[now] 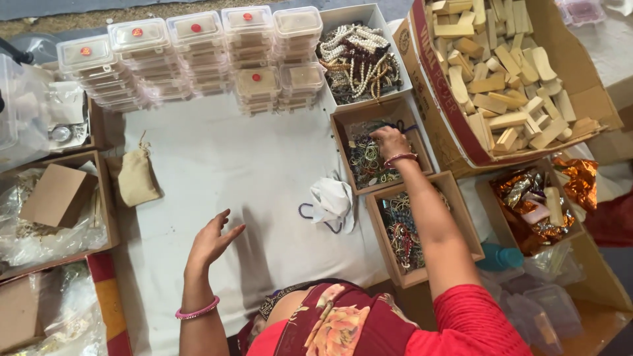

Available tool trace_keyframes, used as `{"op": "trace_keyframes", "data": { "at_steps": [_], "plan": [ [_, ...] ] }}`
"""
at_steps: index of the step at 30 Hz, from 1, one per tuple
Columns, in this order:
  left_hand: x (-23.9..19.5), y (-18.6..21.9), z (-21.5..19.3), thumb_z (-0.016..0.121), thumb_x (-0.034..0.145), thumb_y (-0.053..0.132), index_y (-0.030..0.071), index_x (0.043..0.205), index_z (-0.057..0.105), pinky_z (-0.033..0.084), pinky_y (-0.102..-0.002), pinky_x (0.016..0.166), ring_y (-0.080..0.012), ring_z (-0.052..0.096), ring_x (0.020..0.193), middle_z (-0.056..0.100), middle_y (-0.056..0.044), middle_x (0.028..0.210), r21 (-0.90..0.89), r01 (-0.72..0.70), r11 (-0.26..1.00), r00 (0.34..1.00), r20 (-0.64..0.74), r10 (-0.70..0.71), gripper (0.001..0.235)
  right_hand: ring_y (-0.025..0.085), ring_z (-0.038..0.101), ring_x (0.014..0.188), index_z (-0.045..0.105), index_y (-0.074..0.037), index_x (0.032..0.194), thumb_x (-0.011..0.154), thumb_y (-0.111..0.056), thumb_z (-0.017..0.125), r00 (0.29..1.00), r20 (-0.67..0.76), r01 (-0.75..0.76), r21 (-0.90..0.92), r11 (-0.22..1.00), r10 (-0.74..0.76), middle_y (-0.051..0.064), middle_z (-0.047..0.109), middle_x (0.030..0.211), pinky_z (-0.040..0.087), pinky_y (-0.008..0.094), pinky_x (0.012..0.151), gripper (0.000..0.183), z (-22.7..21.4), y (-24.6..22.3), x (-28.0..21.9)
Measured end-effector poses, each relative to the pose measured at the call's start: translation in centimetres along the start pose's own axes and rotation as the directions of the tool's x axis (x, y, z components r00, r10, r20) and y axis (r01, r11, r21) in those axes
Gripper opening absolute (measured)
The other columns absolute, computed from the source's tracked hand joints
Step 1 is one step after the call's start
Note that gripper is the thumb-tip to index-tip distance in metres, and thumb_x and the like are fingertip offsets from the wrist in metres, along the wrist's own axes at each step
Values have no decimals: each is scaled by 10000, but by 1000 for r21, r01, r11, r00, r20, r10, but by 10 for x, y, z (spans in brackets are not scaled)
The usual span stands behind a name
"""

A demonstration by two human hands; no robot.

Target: The person is sorting jewelry items, placing them into small clear plastic bags and pouches, and organizing boxes of jewelry components.

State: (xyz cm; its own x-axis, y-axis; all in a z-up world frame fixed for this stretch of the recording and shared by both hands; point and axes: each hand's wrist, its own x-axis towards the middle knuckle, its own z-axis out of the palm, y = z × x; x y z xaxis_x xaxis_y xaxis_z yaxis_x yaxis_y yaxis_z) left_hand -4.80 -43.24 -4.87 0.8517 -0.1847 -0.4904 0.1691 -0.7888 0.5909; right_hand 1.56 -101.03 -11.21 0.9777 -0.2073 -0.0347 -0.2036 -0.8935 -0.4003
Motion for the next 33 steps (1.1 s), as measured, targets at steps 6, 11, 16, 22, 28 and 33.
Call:
{"op": "trace_keyframes", "data": {
  "at_steps": [6, 11, 16, 22, 28, 33],
  "plan": [
    [-15, -6, 1, 712, 805, 591, 126, 1520, 482, 525, -447, 1033, -360, 655, 1235, 605, -185, 1434, -52, 56, 997, 998, 0, -56, 884, 263, 485, 1334, 754, -253, 1112, 846, -255, 766, 988, 151, 97, -434, 895, -34, 102, 615, 1344, 171, 594, 1150, 267, -39, -44, -8],
    [-27, -11, 2, 715, 808, 582, 128, 1520, 483, 520, -446, 1038, -357, 652, 1238, 605, -188, 1433, -61, 70, 996, 997, -5, -71, 875, 183, 680, 1093, 741, -184, 1109, 959, -285, 709, 943, 320, -8, -261, 965, 95, 39, 744, 1168, 479, 419, 1052, 183, -129, -89, -26],
    [-36, -12, -3, 717, 810, 569, 134, 1519, 486, 515, -451, 1037, -361, 640, 1246, 605, -188, 1432, -81, 62, 995, 998, -27, -65, 863, 189, 755, 920, 724, -92, 1086, 963, -220, 727, 972, 131, 193, 16, 981, -193, 76, 779, 1017, 602, 325, 869, 177, -208, -126, -37],
    [-37, -44, -8, 727, 812, 574, 105, 1498, 501, 501, -440, 1052, -348, 621, 1274, 609, -193, 1427, -127, -14, 992, 999, -54, 8, 861, 192, 758, 923, 714, -17, 1090, 924, -169, 763, 904, -6, 426, 107, 898, -428, 129, 773, 991, 602, 343, 837, 231, -240, -257, -89],
    [-63, -75, -42, 719, 821, 584, 96, 1490, 504, 487, -437, 1058, -344, 611, 1285, 608, -188, 1427, -127, -68, 990, 996, -72, 60, 856, 122, 718, 835, 712, 6, 1068, 953, -139, 793, 893, -64, 443, 303, 844, -445, 104, 762, 922, 596, 286, 757, 202, -191, -350, -128],
    [-72, -111, -69, 713, 823, 601, 108, 1505, 498, 489, -442, 1048, -345, 611, 1273, 610, -186, 1417, -115, -69, 991, 993, -105, 57, 869, 98, 730, 823, 666, 19, 1065, 979, -71, 725, 921, 73, 199, 758, 621, -384, 64, 734, 904, 618, 234, 706, 138, -148, -391, -139]
  ]
}}
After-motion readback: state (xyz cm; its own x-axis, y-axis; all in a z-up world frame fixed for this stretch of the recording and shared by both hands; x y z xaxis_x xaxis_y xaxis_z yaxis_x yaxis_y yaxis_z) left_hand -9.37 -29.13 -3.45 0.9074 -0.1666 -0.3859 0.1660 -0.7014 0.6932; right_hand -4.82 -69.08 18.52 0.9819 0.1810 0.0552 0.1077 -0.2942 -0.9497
